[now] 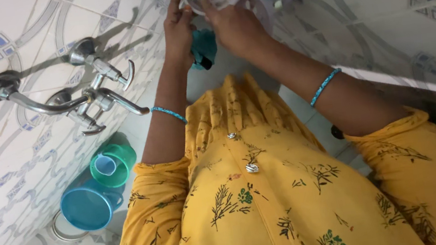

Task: The person scrubs a white plastic wall-mounted caddy with a toothbrush and a wooden stick. They repeatedly scrub the holes and surfaces of the caddy, occasionally rinsing the brush under a running tap. The person also wipes the surrounding tiled wall with a blue cloth.

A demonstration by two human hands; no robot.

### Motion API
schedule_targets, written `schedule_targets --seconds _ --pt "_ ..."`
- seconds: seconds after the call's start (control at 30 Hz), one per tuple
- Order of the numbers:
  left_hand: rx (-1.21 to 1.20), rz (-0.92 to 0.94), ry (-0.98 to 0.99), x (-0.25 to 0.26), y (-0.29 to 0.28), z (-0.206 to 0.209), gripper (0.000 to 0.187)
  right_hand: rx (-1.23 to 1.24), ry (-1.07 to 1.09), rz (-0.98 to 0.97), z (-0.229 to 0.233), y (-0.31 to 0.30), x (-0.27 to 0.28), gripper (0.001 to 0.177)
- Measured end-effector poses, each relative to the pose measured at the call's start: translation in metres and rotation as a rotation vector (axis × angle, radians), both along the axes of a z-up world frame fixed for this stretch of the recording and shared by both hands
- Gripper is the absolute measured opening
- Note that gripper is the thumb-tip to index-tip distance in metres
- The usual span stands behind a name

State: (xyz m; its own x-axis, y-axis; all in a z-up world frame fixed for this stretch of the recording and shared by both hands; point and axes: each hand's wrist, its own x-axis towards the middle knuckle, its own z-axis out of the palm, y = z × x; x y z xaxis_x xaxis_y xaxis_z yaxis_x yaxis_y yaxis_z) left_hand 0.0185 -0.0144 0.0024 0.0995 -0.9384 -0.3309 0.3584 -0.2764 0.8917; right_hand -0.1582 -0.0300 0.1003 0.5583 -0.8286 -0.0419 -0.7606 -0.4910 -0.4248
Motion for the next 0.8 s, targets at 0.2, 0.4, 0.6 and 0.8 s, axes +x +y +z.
schedule_targets --seconds 0.2,0.4,0.6,0.8 --pt "0.044 -0.004 -0.107 0.004 -0.005 -0.002 0.053 -0.024 0.131 -0.105 0.013 -0.018 0.008 0.052" --pt "0.058 -0.02 -0.066 0.003 -0.002 -0.001 0.056 -0.106 0.091 0.057 0.006 -0.008 0.002 0.06" --pt "0.014 -0.024 -0.063 0.006 -0.007 0.005 0.054 -0.223 -0.04 -0.047 -0.004 -0.015 0.012 0.025" --pt "0.022 -0.058 -0.086 0.004 -0.007 0.0 0.057 -0.095 0.053 0.013 0.009 -0.01 0.005 0.06"
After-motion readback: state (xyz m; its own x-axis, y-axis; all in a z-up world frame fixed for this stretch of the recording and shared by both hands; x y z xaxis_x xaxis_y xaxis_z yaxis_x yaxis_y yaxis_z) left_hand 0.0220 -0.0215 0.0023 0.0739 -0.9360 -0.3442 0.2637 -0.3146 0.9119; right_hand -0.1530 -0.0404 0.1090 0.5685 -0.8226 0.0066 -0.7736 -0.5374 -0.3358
